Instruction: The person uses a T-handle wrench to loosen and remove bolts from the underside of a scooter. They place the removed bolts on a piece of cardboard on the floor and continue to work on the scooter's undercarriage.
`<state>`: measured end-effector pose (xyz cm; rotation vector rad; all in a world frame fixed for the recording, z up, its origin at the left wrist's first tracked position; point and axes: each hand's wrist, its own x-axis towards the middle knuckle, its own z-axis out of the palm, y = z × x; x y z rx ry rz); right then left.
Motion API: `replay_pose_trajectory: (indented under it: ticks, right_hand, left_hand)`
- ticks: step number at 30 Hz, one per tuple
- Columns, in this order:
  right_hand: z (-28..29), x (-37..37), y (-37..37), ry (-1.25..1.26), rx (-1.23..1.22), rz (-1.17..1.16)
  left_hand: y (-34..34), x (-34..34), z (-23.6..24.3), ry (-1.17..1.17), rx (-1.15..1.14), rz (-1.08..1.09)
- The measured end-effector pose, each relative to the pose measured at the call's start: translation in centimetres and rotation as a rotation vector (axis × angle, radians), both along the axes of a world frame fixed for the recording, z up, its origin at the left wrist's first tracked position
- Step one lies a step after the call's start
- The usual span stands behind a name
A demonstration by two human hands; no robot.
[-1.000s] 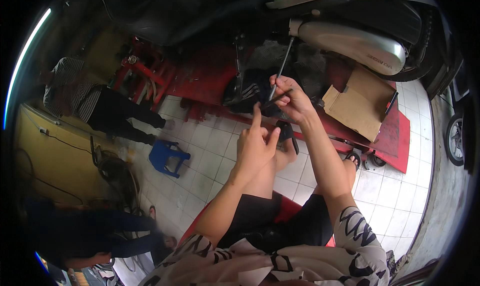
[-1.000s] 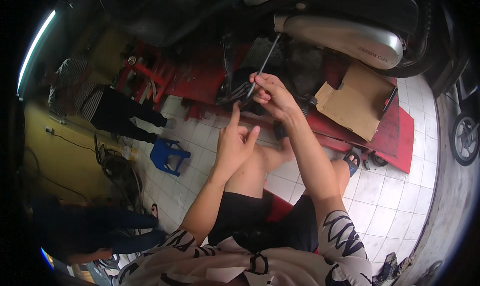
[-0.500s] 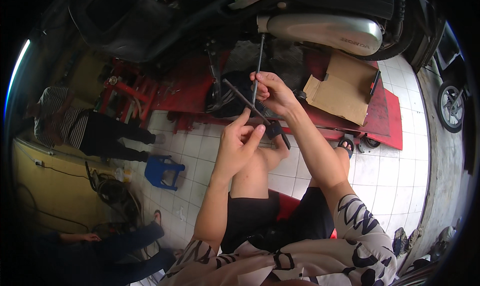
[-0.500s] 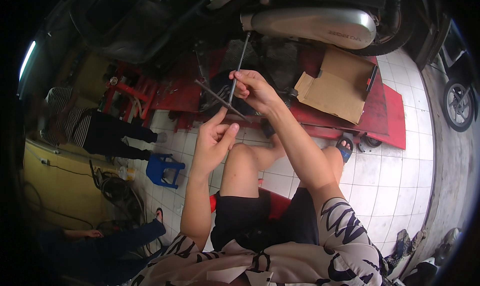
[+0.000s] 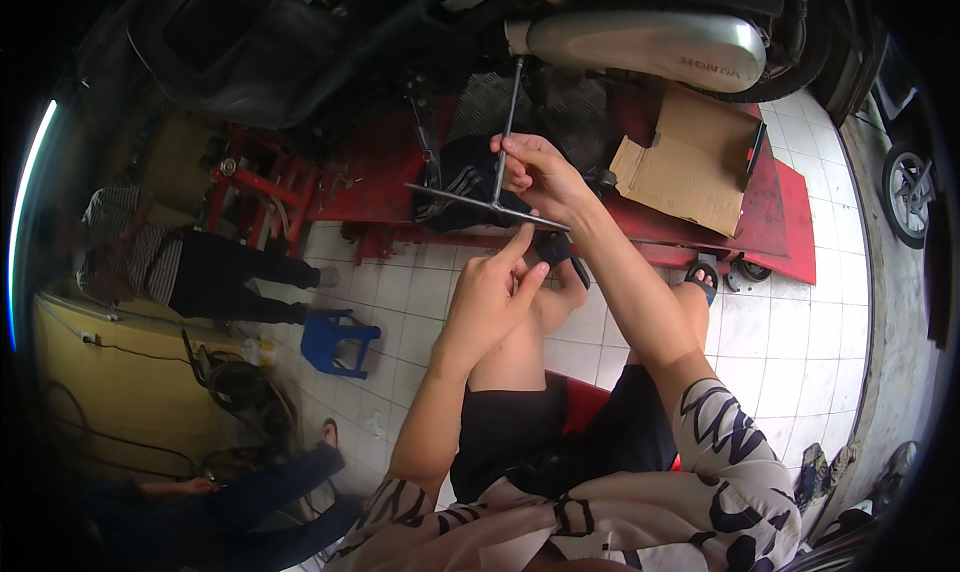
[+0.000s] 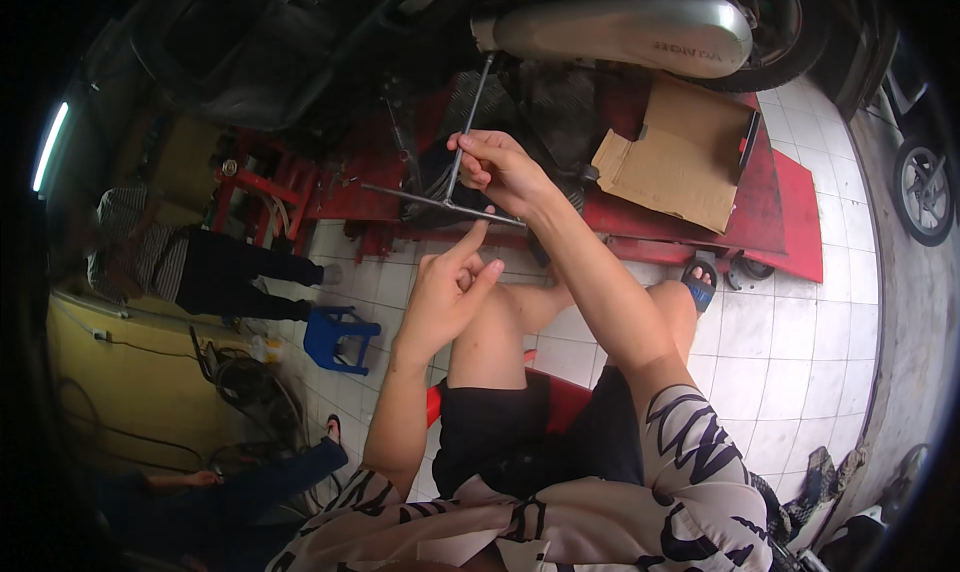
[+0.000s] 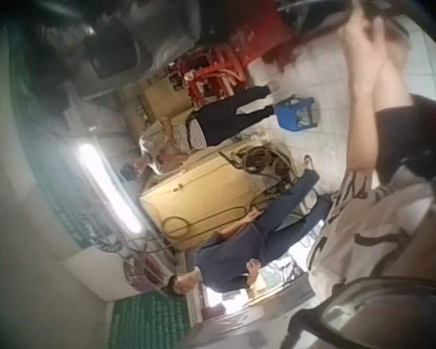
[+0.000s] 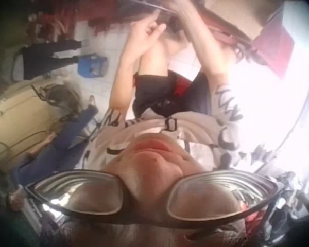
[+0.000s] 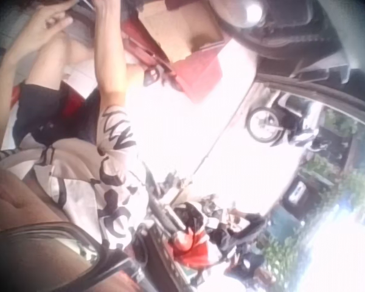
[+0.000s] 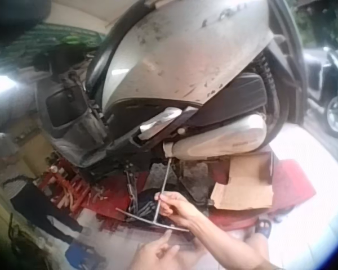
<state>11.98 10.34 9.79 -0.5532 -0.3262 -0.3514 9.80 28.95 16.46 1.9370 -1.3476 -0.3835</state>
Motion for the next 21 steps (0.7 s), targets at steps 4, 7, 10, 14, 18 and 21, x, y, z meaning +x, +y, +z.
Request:
replay_pose_trajectory:
  ticks: [4, 7, 10, 14, 18, 21]
  right_hand:
    - [-0.1, 0.1, 0.3, 0.032, -0.019, 0.006]
    - [-0.4, 0.2, 0.1, 0.065, -0.03, -0.025]
    - [-0.4, 0.1, 0.0, 0.03, -0.013, -0.01]
    - [-0.1, 0.1, 0.1, 0.022, -0.013, -0.015]
    - [-0.1, 0.0, -0.1, 0.007, 0.02, -0.003]
    - [-0.2, -0.2, -0.3, 0.031, 0.002, -0.021]
  left_hand:
    - [-0.8, 0.2, -0.5, -0.228, 0.051, -0.056]
    - [-1.2, -0.2, 0.1, -0.28, -0.079, 0.01]
    - [-0.8, -0.5, 1.6, -0.28, -0.187, 0.234]
    - [0.6, 0.7, -0.3, -0.194, -0.038, 0.303]
    - [-0.1, -0.8, -0.4, 0.022, -0.102, 0.048]
    - [-0.8, -1.1, 1.0, 0.028, -0.345, 0.293]
